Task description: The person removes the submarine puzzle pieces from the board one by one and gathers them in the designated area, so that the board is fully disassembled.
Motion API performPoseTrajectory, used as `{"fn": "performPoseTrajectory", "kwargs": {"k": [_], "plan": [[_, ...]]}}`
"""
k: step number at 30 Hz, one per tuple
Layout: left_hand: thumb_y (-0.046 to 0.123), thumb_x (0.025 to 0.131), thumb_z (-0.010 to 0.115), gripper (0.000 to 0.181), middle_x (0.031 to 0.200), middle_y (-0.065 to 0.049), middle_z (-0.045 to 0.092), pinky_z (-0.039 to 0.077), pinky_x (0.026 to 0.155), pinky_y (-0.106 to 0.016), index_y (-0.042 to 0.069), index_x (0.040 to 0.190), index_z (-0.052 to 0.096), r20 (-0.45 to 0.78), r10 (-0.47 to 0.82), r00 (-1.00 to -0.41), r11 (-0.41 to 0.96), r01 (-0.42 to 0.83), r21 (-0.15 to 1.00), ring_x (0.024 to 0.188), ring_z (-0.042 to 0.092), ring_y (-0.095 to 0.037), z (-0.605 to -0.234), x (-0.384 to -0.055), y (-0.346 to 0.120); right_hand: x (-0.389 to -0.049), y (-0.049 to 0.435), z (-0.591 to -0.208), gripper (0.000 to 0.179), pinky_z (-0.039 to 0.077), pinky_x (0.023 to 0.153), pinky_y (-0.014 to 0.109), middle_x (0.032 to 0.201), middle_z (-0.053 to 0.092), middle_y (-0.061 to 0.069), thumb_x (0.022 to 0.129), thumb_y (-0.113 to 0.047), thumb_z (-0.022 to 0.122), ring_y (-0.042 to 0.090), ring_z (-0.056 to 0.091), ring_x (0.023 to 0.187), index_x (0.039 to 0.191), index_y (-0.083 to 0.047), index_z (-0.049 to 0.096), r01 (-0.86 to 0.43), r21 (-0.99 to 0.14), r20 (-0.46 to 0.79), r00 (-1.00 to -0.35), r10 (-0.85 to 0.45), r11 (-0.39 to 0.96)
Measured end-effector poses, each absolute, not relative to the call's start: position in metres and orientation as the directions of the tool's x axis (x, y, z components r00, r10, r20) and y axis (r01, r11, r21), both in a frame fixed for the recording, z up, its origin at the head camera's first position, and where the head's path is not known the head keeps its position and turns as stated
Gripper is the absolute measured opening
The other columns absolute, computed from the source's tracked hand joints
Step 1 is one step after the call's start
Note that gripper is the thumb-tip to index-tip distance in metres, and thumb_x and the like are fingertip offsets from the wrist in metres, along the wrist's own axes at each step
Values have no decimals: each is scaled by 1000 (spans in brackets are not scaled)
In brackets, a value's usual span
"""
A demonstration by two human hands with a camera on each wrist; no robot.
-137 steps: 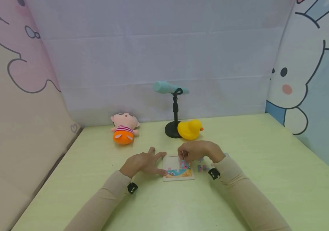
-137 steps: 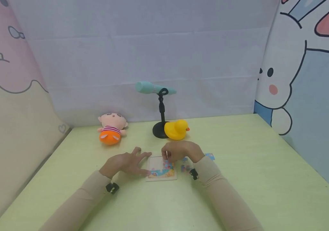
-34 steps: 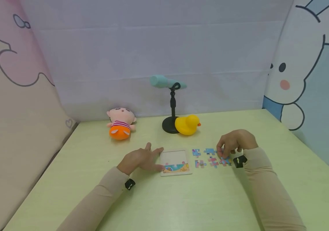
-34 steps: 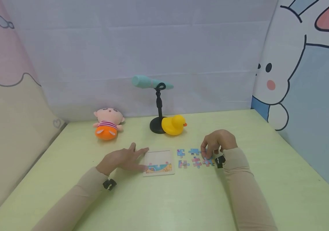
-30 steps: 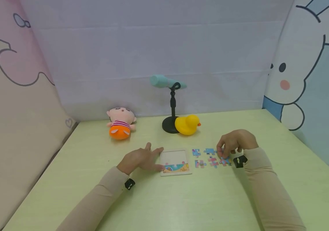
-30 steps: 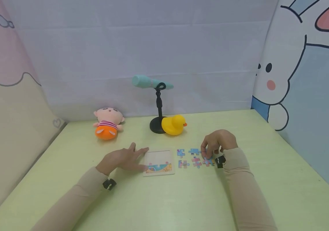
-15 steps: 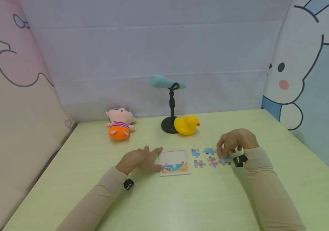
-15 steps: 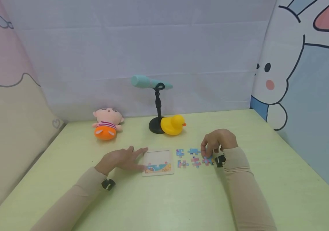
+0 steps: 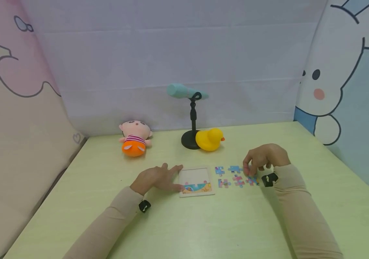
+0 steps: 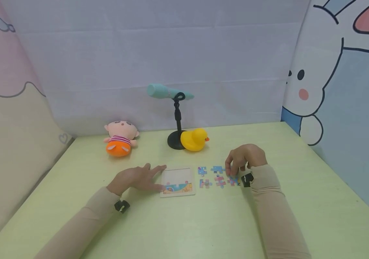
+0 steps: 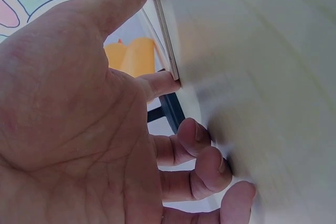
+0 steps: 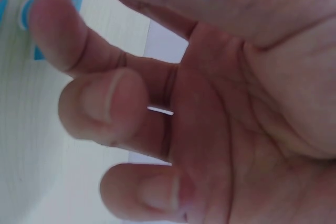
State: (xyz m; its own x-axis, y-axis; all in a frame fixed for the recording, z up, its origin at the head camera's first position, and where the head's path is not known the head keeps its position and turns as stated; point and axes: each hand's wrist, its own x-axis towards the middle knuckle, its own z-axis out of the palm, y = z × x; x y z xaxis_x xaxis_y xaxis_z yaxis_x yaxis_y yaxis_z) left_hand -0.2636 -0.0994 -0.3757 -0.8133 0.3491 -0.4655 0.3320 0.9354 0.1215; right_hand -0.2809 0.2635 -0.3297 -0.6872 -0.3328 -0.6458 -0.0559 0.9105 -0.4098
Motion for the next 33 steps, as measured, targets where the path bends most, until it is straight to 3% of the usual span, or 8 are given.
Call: {"fn": "performPoseTrajectory", "kwargs": {"k": [11, 23, 33], "plan": [[73, 87, 56, 89, 157, -24, 30, 42, 97, -65, 36, 159, 21, -459, 345, -819, 937, 327, 121, 128, 47, -47, -373, -263, -100, -288, 259, -330, 8, 22, 50, 24, 69, 50, -3, 91, -6, 65, 10, 32, 54, 94, -11, 71, -153, -458, -601, -672, -432, 876], [73, 87, 57, 89, 157, -24, 29, 42, 97, -66, 35, 159, 22, -460, 352, -815, 935, 329, 134, 129, 47, -48, -372, -262, -99, -287, 242, -320, 13, 33, 54, 24, 73, 56, 5, 100, -7, 57, 15, 44, 57, 109, -6, 66, -321, -526, -475, -657, -585, 787], [75, 85, 57, 93, 156, -24, 31, 44, 95, -63, 34, 160, 21, -457, 379, -805, 924, 357, 138, 125, 50, -47, -376, -264, -102, -285, 227, -322, 21, 40, 63, 29, 77, 55, 7, 99, -5, 52, 12, 39, 55, 117, -6, 64, -350, -532, -432, -671, -603, 771]]}}
